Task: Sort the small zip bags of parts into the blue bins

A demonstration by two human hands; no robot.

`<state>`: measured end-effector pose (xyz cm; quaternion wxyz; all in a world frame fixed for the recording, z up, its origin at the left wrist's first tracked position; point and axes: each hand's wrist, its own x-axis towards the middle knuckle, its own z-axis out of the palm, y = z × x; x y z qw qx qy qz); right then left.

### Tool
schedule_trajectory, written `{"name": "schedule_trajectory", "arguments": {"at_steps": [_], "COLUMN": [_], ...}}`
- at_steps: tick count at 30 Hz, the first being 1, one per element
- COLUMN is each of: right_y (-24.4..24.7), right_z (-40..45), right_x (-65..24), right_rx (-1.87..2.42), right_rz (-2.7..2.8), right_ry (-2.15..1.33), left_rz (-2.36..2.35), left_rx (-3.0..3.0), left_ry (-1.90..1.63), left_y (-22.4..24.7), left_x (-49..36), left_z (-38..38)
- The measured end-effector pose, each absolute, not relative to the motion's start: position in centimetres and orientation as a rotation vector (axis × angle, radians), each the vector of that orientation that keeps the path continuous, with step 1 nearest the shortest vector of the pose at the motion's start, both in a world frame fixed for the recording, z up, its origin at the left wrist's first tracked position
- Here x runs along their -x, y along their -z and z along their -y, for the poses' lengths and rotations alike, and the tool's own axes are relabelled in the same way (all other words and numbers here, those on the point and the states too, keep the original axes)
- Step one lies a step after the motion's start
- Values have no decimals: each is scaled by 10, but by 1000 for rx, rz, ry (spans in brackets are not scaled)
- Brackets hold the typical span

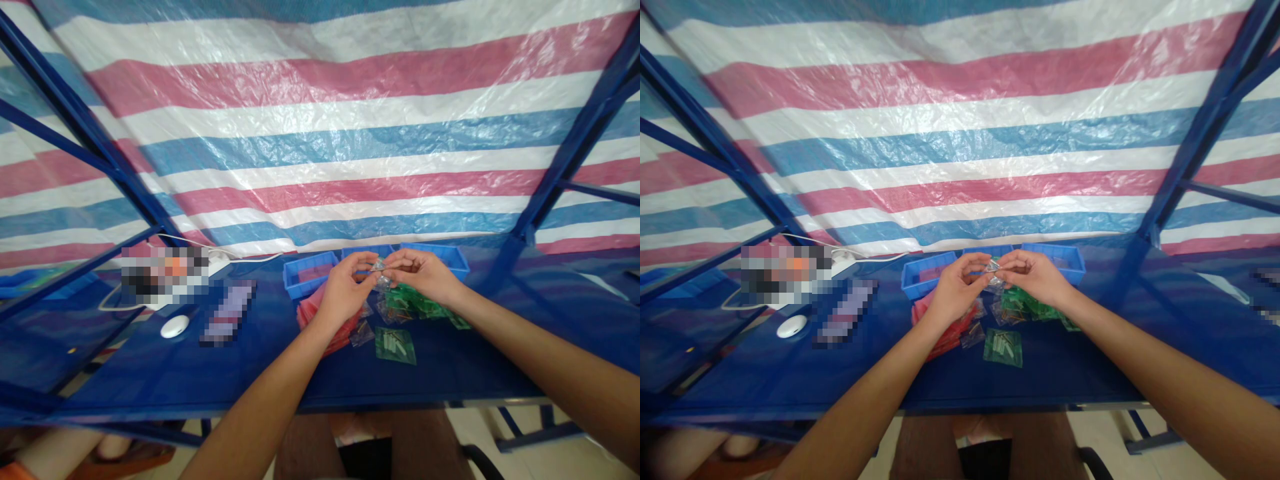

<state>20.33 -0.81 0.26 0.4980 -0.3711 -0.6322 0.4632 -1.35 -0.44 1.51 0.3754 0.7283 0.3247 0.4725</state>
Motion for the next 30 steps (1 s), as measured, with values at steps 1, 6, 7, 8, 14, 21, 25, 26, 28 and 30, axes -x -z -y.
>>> {"name": "schedule_trajectory", "arguments": {"at_steps": [1,6,7,8,14,21,25,26,28,30], "right_y": [-3,-1,-1,-1,-3,0,-1,-2,-2,-1], "right_z": [8,8,7,7,9,11,13,13,14,14], "right_x": [-203,-203,-203,-203,-200,-197,-199,-199,-199,-199], "right_rx": [902,917,917,915,881,864,881,880,867,846], "right_rz": [1519,1582,1600,1608,1554,1580,1582,1585,1590,1592], "right_ry": [-1116,-994,-966,-950,-1048,-1135,-1110,-1107,-1116,-1137], "left_rz": [-837,-831,-839,-851,-914,-927,-947,-943,-929,-916], "left_rx": [-1860,-1845,-1850,-1858,-1966,-2023,-2016,-2017,-2025,-2029], "left_ry": [-1208,-1227,-1223,-1217,-1165,-1183,-1243,-1252,-1252,-1242], "left_y": [-14,-10,-10,-10,-15,-19,-18,-18,-19,-20], "left_x": [14,14,14,14,15,12,11,11,11,11], "left_z": [4,1,1,1,7,11,11,11,12,14]}}
